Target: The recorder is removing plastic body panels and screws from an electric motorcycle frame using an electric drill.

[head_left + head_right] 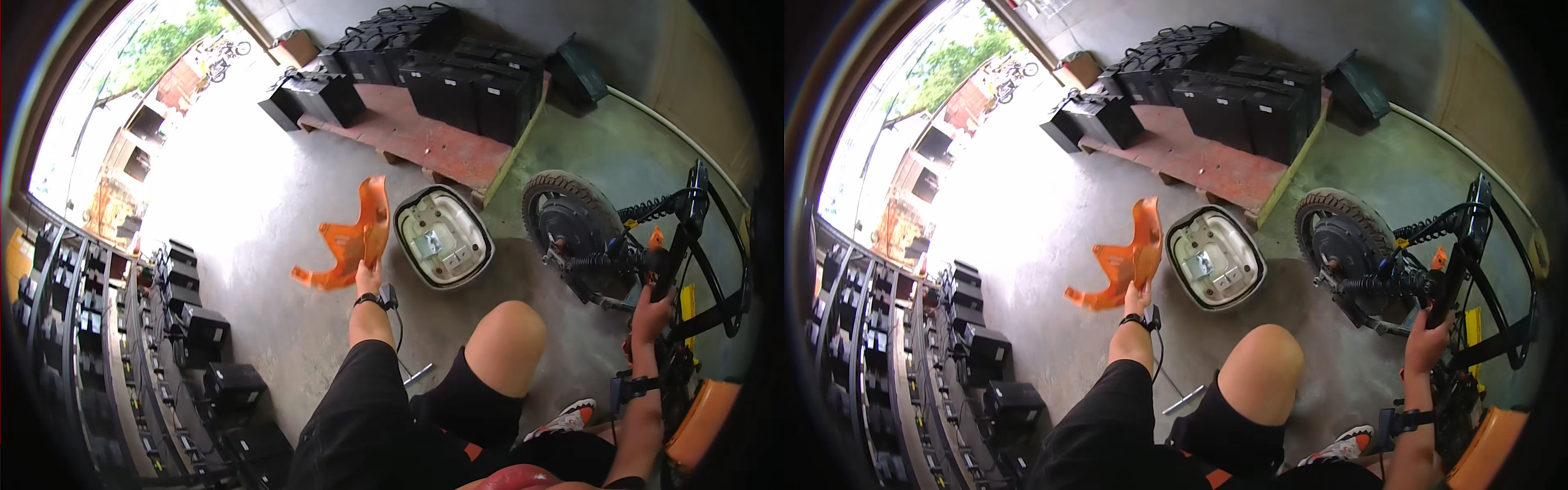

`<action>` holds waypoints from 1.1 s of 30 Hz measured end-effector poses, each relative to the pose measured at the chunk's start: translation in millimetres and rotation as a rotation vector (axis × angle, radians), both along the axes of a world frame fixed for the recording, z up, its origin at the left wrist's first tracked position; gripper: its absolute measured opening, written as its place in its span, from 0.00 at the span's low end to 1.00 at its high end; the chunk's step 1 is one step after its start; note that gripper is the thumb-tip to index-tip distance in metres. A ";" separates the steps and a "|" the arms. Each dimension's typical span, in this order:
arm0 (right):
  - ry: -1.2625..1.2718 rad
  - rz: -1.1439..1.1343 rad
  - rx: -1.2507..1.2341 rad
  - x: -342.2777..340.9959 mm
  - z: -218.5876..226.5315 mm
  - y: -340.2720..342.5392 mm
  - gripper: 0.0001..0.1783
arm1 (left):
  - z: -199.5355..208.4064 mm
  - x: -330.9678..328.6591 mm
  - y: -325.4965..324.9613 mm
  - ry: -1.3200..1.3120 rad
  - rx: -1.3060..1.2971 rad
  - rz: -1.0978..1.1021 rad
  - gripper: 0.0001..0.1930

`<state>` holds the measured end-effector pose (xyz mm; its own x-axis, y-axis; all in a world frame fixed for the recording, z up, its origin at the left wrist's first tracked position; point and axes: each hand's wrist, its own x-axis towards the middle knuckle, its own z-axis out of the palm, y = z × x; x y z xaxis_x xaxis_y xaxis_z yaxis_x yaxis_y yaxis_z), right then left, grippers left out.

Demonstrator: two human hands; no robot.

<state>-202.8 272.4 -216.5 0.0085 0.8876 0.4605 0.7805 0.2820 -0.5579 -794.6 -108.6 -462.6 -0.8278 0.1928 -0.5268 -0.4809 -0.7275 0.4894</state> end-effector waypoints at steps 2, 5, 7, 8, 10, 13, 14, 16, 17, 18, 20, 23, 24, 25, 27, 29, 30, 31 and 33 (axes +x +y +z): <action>-0.067 -0.015 0.009 1.1 -1.7 1.3 0.21 | 14.8 -16.9 27.2 0.037 0.106 -0.285 0.31; -0.108 -0.019 -0.014 0.9 1.9 -2.3 0.21 | 34.9 -9.5 44.8 0.064 -0.085 -0.367 0.28; -0.126 -0.061 -0.054 -1.0 7.7 -5.7 0.20 | 44.2 7.2 44.1 0.008 -0.255 -0.421 0.27; -0.131 -0.076 -0.096 -1.6 10.6 -7.9 0.20 | 45.2 20.2 37.4 0.020 -0.278 -0.500 0.26; -0.095 -0.065 -0.101 -4.6 15.2 -10.3 0.20 | 42.3 45.1 26.1 -0.073 -0.421 -0.599 0.26; -0.098 -0.049 -0.086 -5.1 18.2 -11.9 0.22 | 27.3 87.1 -9.1 -0.242 -0.473 -0.768 0.10; -0.091 -0.059 -0.061 -4.6 18.3 -12.4 0.23 | 24.8 97.8 -21.0 -0.273 -0.536 -0.842 0.11; -0.126 -0.051 -0.047 -2.7 20.0 -13.4 0.25 | 31.4 116.5 -39.1 -0.169 -0.750 -1.033 0.11; -0.110 -0.041 -0.057 -2.1 21.3 -14.0 0.25 | 42.8 118.3 -39.1 -0.152 -0.818 -1.048 0.12; -0.094 -0.034 -0.050 -2.3 22.8 -15.2 0.25 | 58.9 123.5 -35.0 -0.111 -0.905 -1.116 0.13; -0.041 0.050 -0.119 0.2 28.6 -16.8 0.23 | 110.8 123.9 -5.5 -0.007 -0.927 -1.046 0.12; -0.021 0.110 -0.172 2.3 35.3 -21.8 0.24 | 217.1 144.7 65.7 0.388 -0.759 -0.896 0.11; 0.020 0.131 -0.186 5.0 37.6 -22.8 0.24 | 252.7 160.8 89.6 0.648 -0.678 -0.879 0.11; 0.007 0.172 -0.165 7.2 40.2 -23.1 0.23 | 284.9 184.3 110.9 0.745 -0.464 -0.866 0.13; -0.050 0.279 -0.244 20.1 47.0 -25.3 0.26 | 340.2 231.4 153.6 0.803 -0.333 -1.007 0.17; -0.125 0.374 -0.400 35.4 62.0 -22.7 0.29 | 377.8 284.2 198.3 0.917 -0.277 -1.115 0.19; -0.142 0.404 -0.462 43.0 68.6 -25.0 0.29 | 386.9 309.9 216.7 0.989 -0.267 -1.171 0.20; -0.187 0.372 -0.478 49.3 74.5 -28.6 0.27 | 391.8 334.7 236.1 1.034 -0.381 -1.259 0.22; -0.192 0.417 -0.478 62.8 85.6 -38.6 0.26 | 388.1 377.3 271.0 1.104 -0.521 -1.348 0.27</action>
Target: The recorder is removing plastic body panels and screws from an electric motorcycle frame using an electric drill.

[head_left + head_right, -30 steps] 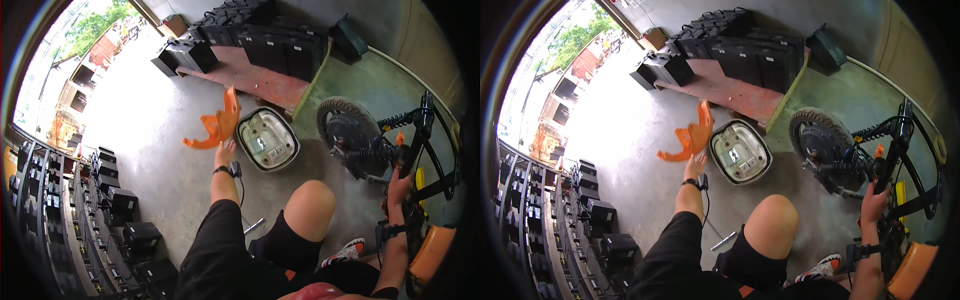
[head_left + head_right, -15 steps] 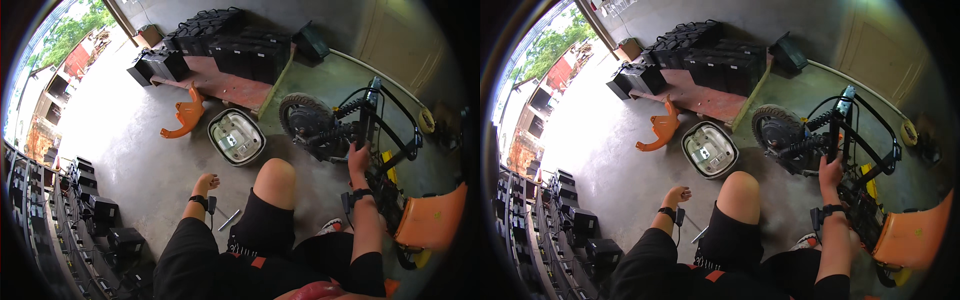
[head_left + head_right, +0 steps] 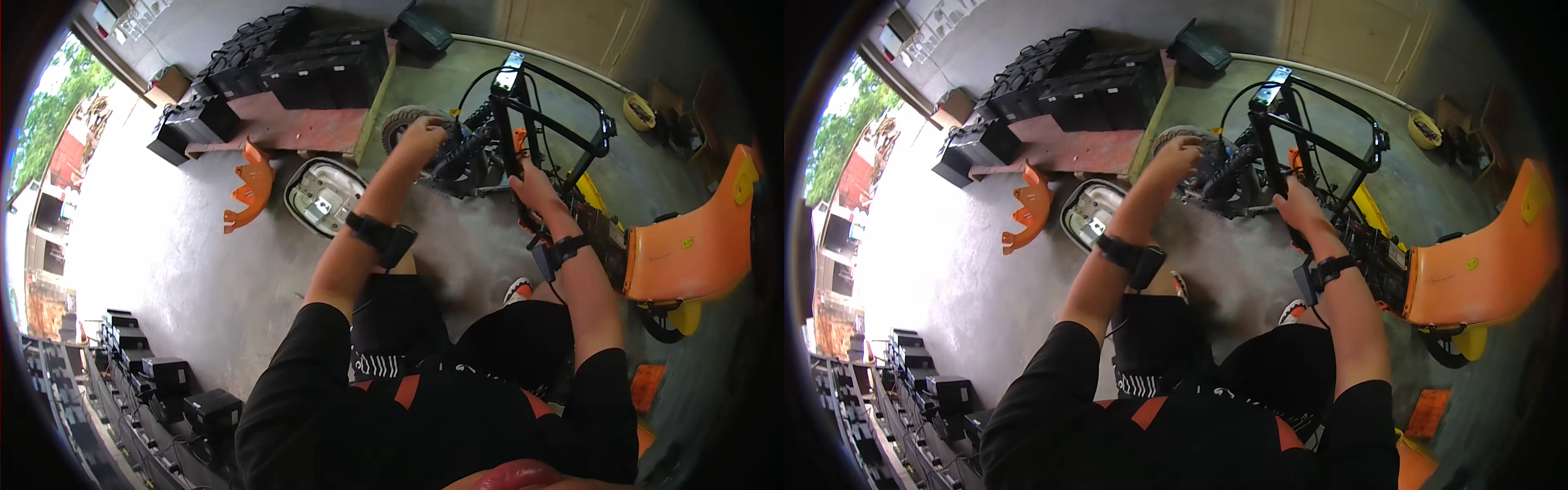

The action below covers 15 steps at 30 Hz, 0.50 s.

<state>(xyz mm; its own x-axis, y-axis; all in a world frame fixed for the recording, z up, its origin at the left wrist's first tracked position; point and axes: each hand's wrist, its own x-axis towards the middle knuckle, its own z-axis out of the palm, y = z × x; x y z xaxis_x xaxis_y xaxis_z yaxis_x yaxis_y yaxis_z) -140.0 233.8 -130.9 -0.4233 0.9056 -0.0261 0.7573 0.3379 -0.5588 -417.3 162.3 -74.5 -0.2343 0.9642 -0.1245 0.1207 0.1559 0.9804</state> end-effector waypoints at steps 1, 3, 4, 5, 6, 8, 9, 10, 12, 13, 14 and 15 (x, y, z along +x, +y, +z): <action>0.009 0.042 0.006 6.1 4.2 -4.7 0.26 | -6.6 19.7 17.0 0.033 -0.037 0.000 0.30; 0.066 -0.036 -0.041 17.3 6.6 -15.3 0.26 | -25.0 48.9 44.5 0.069 0.010 0.079 0.33; 0.074 -0.048 -0.027 23.8 6.6 -19.0 0.25 | -34.9 56.3 54.1 0.094 0.050 0.132 0.34; 0.067 -0.088 -0.040 28.8 5.9 -20.6 0.25 | -44.5 62.4 62.1 0.106 0.030 0.166 0.34; 0.088 -0.079 -0.022 32.9 5.7 -18.5 0.25 | -54.1 66.5 67.6 0.113 0.045 0.160 0.34; -0.037 -0.119 -0.008 39.3 4.2 -15.7 0.22 | -73.5 68.2 69.3 0.492 0.196 0.367 0.33; 0.081 -0.108 0.028 41.1 2.9 -17.4 0.20 | -78.1 65.4 75.8 0.471 0.221 0.367 0.34; 0.108 -0.123 0.014 39.8 3.1 -16.5 0.20 | -80.8 59.4 81.2 0.337 0.163 0.287 0.34; 0.111 -0.061 0.090 35.4 3.7 -21.9 0.21 | -82.8 51.8 95.6 0.354 0.248 0.415 0.34; 0.057 -0.047 0.151 34.3 4.7 -26.3 0.21 | -83.3 51.4 103.0 0.463 0.317 0.549 0.33; -0.008 -0.044 0.149 31.0 5.4 -28.2 0.22 | -82.2 46.4 110.7 0.457 0.457 0.631 0.31; 0.006 -0.035 0.090 29.8 7.0 -29.9 0.22 | -81.0 42.2 115.7 0.396 0.454 0.616 0.29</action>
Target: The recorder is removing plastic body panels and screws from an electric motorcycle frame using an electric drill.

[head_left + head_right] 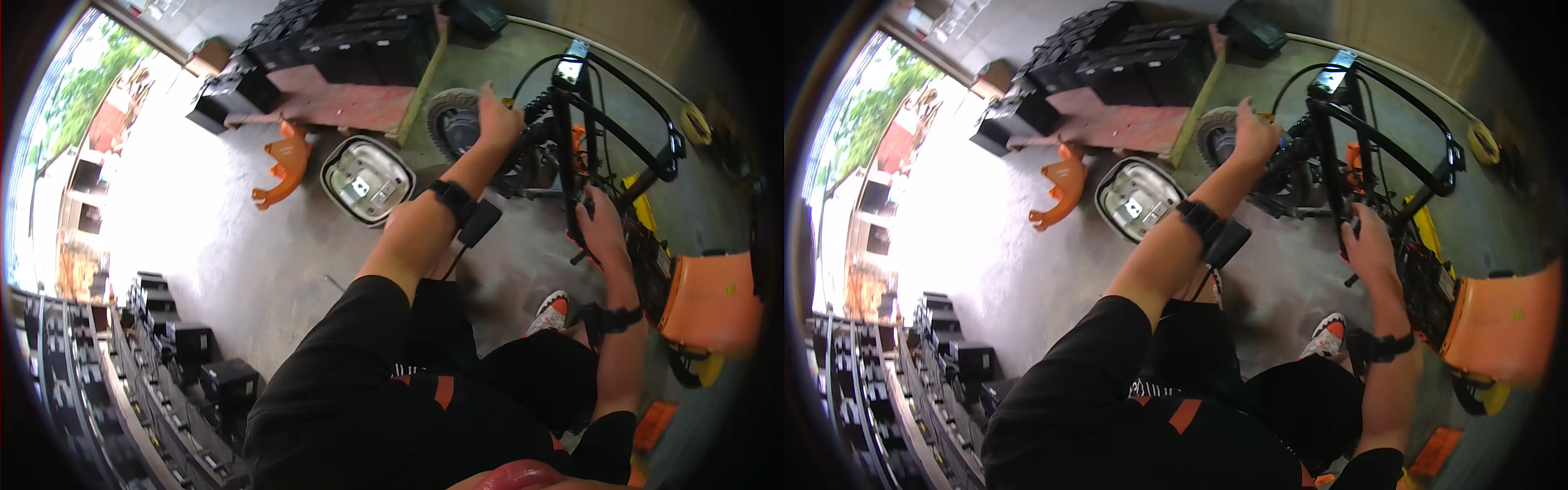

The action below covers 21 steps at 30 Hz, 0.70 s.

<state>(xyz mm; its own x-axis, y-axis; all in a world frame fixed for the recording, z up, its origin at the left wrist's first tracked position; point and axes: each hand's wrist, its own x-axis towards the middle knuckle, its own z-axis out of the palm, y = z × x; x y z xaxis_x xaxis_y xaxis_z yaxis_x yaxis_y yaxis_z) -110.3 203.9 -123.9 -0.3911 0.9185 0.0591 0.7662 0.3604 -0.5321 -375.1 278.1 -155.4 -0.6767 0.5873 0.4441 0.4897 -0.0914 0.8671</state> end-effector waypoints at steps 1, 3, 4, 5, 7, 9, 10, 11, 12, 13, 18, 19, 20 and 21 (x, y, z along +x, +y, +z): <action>0.006 0.028 -0.025 -3.1 0.4 -0.4 0.22 | 1.4 -5.8 2.3 -0.065 -0.024 -0.083 0.26; 0.010 0.056 -0.043 -7.6 0.4 1.2 0.23 | 6.7 -7.8 3.6 -0.267 -0.180 -0.272 0.20; 0.015 0.051 -0.014 -9.5 -0.3 3.4 0.23 | 10.0 -6.5 1.4 -0.272 -0.187 -0.270 0.20; 0.026 0.040 0.019 -12.0 -1.9 6.2 0.24 | 14.0 -4.0 -2.3 -0.173 -0.221 -0.281 0.18; 0.046 0.045 0.022 -17.2 -6.2 13.1 0.24 | 22.3 4.0 -12.5 0.006 -0.200 -0.266 0.14; 0.059 0.030 0.073 -22.3 -11.1 20.8 0.25 | 32.1 10.7 -19.6 -0.008 -0.186 -0.300 0.15; 0.060 0.037 0.084 -24.4 -13.0 24.9 0.25 | 36.5 13.0 -22.9 -0.028 -0.176 -0.350 0.15; 0.092 0.063 0.120 -26.7 -15.3 28.0 0.26 | 41.5 13.6 -24.1 0.006 -0.201 -0.375 0.16; 0.124 0.073 0.163 -27.9 -16.8 31.2 0.27 | 45.2 14.1 -25.8 -0.204 -0.320 -0.488 0.15; 0.129 0.093 0.196 -30.2 -18.5 33.7 0.27 | 48.0 14.0 -28.6 -0.259 -0.351 -0.559 0.14; 0.147 0.060 0.187 -31.1 -21.3 38.0 0.25 | 57.0 7.9 -41.8 -0.565 -0.367 -0.811 0.14; 0.130 0.057 0.199 -29.6 -20.4 37.5 0.25 | 59.6 6.1 -43.0 -0.548 -0.421 -0.804 0.14; 0.118 0.060 0.212 -27.5 -19.0 37.5 0.25 | 62.2 3.5 -43.9 -0.514 -0.452 -0.804 0.14; 0.133 0.028 0.210 -25.9 -17.6 37.8 0.24 | 64.9 -0.9 -47.2 -0.599 -0.410 -0.909 0.12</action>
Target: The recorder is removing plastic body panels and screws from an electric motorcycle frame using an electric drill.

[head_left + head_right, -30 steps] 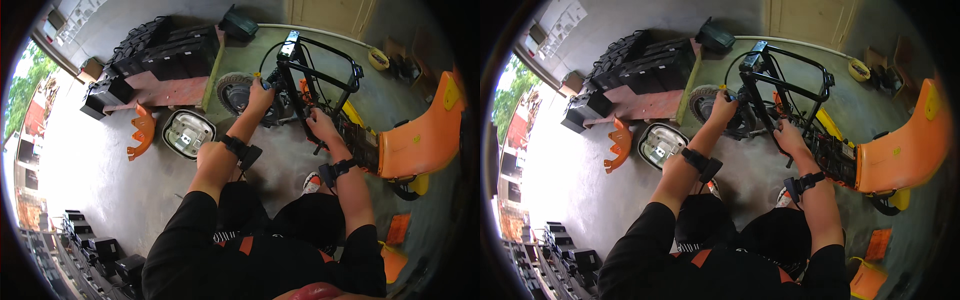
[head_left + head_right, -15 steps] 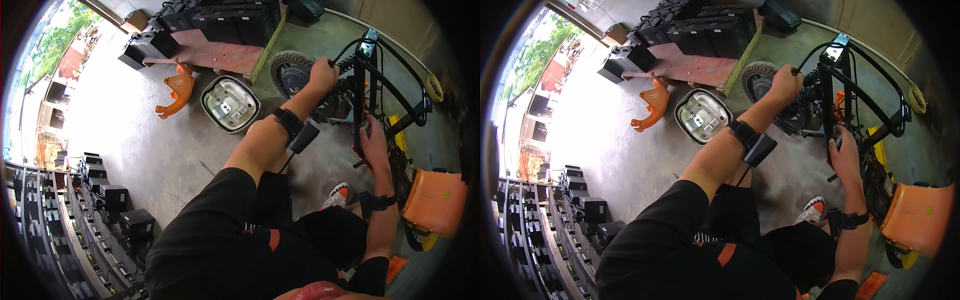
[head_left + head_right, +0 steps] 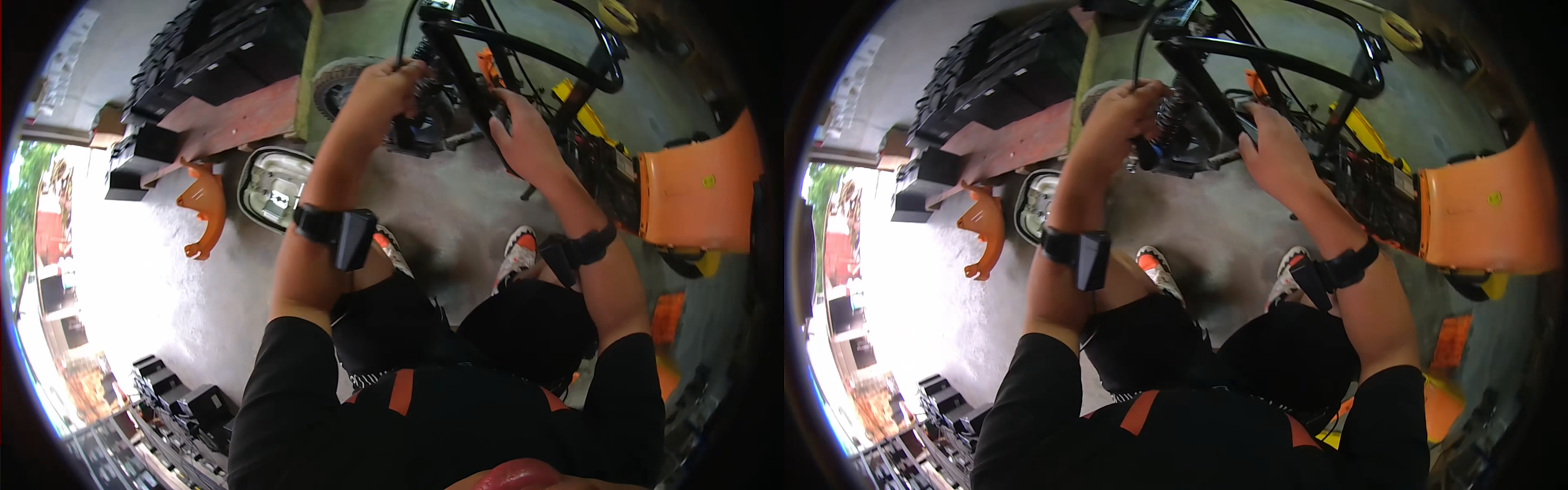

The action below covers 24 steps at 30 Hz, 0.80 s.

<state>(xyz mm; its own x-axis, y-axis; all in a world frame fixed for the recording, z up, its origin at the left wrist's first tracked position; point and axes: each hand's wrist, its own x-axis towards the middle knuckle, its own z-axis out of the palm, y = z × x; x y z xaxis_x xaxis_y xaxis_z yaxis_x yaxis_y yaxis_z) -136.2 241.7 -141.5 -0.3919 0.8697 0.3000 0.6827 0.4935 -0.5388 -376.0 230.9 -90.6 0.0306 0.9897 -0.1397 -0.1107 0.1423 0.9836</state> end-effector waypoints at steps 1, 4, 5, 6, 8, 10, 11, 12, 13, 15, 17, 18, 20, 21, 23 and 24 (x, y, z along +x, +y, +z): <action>-0.008 -0.024 -0.015 3.7 1.5 -1.5 0.24 | 2.2 -3.1 -3.9 -0.101 -0.015 -0.059 0.11; 0.112 -0.144 -0.156 22.0 6.4 -0.9 0.23 | 9.1 -6.2 -11.9 -0.171 0.052 -0.121 0.11; 0.114 -0.159 -0.155 27.4 6.6 0.0 0.23 | 11.5 -5.2 -15.8 -0.198 0.075 -0.141 0.11; 0.127 -0.202 -0.153 32.8 7.0 3.3 0.24 | 13.4 -2.3 -20.3 -0.194 0.072 -0.151 0.11; 0.139 -0.276 -0.172 43.0 6.6 8.3 0.24 | 19.3 2.9 -30.7 0.132 0.204 -0.144 0.13; 0.128 -0.304 -0.137 49.6 5.0 14.2 0.24 | 22.2 10.4 -45.8 0.158 0.192 -0.276 0.14; 0.098 -0.337 -0.123 51.8 4.0 16.7 0.24 | 21.9 15.3 -50.8 0.167 0.182 -0.396 0.15; 0.098 -0.342 -0.124 52.9 2.8 18.5 0.24 | 20.2 21.2 -52.8 0.030 0.156 -0.432 0.16; 0.099 -0.310 -0.091 53.4 2.0 20.0 0.24 | 19.5 24.0 -53.5 0.016 0.184 -0.426 0.16; 0.127 -0.313 -0.111 52.4 0.1 19.1 0.24 | 17.7 27.0 -54.7 -0.014 0.156 -0.363 0.16; 0.114 -0.295 -0.088 49.1 -0.4 17.6 0.24 | 17.7 26.0 -53.5 0.049 0.176 -0.286 0.16; 0.142 -0.264 -0.094 46.4 0.0 17.0 0.24 | 19.1 24.2 -52.8 0.059 0.194 -0.212 0.17; 0.174 -0.227 -0.109 41.3 1.9 15.0 0.24 | 22.4 21.5 -52.5 0.032 0.238 -0.083 0.19; 0.178 -0.222 -0.109 38.9 3.0 14.0 0.24 | 23.9 21.0 -52.9 0.040 0.246 -0.081 0.19; 0.165 -0.236 -0.114 35.0 5.7 13.0 0.24 | 26.2 20.2 -54.8 -0.043 0.333 -0.009 0.19; 0.174 -0.230 -0.106 33.8 7.0 13.0 0.24 | 27.0 19.2 -55.7 -0.050 0.349 0.021 0.19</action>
<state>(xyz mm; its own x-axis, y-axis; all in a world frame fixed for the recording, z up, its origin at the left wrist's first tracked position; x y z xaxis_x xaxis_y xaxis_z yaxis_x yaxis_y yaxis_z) -102.3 254.7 -134.5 -0.1314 0.9598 0.2481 0.6630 0.2711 -0.6978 -356.7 175.2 -63.5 0.0080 0.9781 0.2082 -0.1597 -0.2042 0.9658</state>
